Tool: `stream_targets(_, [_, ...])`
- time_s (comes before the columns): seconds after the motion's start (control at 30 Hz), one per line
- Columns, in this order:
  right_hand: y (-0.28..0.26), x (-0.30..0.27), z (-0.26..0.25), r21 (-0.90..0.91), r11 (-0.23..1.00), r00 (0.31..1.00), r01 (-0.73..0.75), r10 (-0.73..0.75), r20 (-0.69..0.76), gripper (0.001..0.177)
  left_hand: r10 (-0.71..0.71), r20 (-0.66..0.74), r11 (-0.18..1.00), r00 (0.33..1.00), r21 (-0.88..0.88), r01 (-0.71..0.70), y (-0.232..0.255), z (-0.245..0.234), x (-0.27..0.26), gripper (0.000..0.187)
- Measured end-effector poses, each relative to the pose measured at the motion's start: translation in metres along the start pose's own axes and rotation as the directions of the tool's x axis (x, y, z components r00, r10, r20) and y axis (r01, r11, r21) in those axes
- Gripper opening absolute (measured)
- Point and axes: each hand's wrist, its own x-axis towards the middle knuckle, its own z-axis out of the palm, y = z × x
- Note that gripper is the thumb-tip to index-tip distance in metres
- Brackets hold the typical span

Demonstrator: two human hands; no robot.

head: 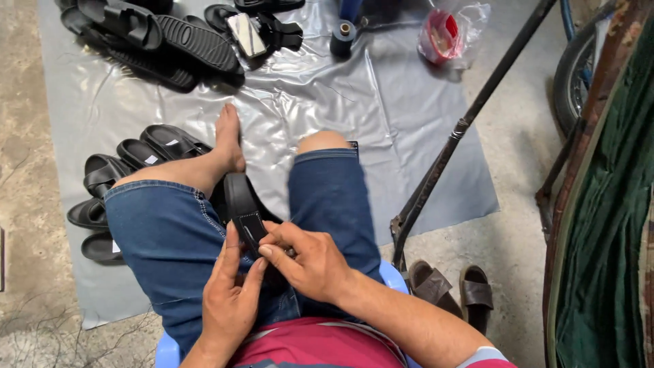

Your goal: Hand-stitching the sole of a black sandal using a needle and thread to repair it.

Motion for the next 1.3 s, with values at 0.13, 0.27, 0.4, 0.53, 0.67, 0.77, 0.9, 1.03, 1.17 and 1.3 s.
stream_targets(0.13, [0.002, -0.008, 0.007, 0.059, 0.997, 0.998, -0.048, 0.046, 0.049, 0.016, 0.02, -0.012, 0.997, 1.0, 0.069, -0.019, -0.008, 0.001, -0.015, 0.065])
stream_targets(0.27, [0.001, -0.003, 0.015, -0.001, 0.998, 0.995, -0.062, 0.062, 0.083, 0.015, -0.131, -0.019, 0.986, 0.991, 0.103, 0.132, -0.01, -0.005, -0.015, 0.068])
stream_targets(0.4, [0.005, -0.003, 0.013, 0.005, 0.996, 0.994, -0.084, 0.083, 0.065, 0.015, -0.158, 0.03, 0.983, 0.987, 0.096, 0.155, -0.008, -0.004, -0.007, 0.069])
stream_targets(0.53, [0.006, -0.001, 0.006, 0.042, 0.996, 0.996, -0.078, 0.076, 0.037, 0.014, -0.189, 0.075, 0.981, 0.979, 0.047, 0.186, 0.005, -0.004, 0.001, 0.067])
stream_targets(0.67, [0.008, -0.002, 0.007, -0.007, 0.989, 0.989, -0.149, 0.149, 0.018, 0.015, -0.287, 0.111, 0.958, 0.952, 0.043, 0.284, 0.015, -0.009, 0.005, 0.067])
stream_targets(0.77, [0.011, 0.002, 0.007, -0.004, 0.993, 0.993, -0.115, 0.115, 0.027, 0.015, -0.449, 0.133, 0.889, 0.884, -0.031, 0.456, 0.026, -0.017, 0.017, 0.062])
stream_targets(0.9, [0.011, 0.004, 0.007, 0.0, 0.995, 0.995, -0.095, 0.095, 0.034, 0.013, -0.507, 0.165, 0.801, 0.846, -0.273, 0.533, 0.018, -0.027, 0.022, 0.042])
stream_targets(1.03, [0.021, 0.005, 0.011, -0.011, 1.0, 1.0, -0.009, 0.009, 0.008, 0.014, -0.502, 0.119, 0.785, 0.857, -0.354, 0.509, 0.001, -0.052, 0.029, 0.027])
stream_targets(1.17, [0.021, 0.008, 0.011, 0.0, 1.0, 1.0, -0.006, 0.006, 0.003, 0.013, -0.535, -0.046, 0.706, 0.843, -0.573, 0.417, -0.043, -0.082, 0.03, 0.027])
stream_targets(1.3, [0.024, 0.013, 0.012, 0.016, 0.999, 0.999, -0.04, 0.04, 0.013, 0.014, -0.598, -0.244, 0.802, 0.763, -0.173, 0.572, -0.041, -0.108, 0.039, 0.02])
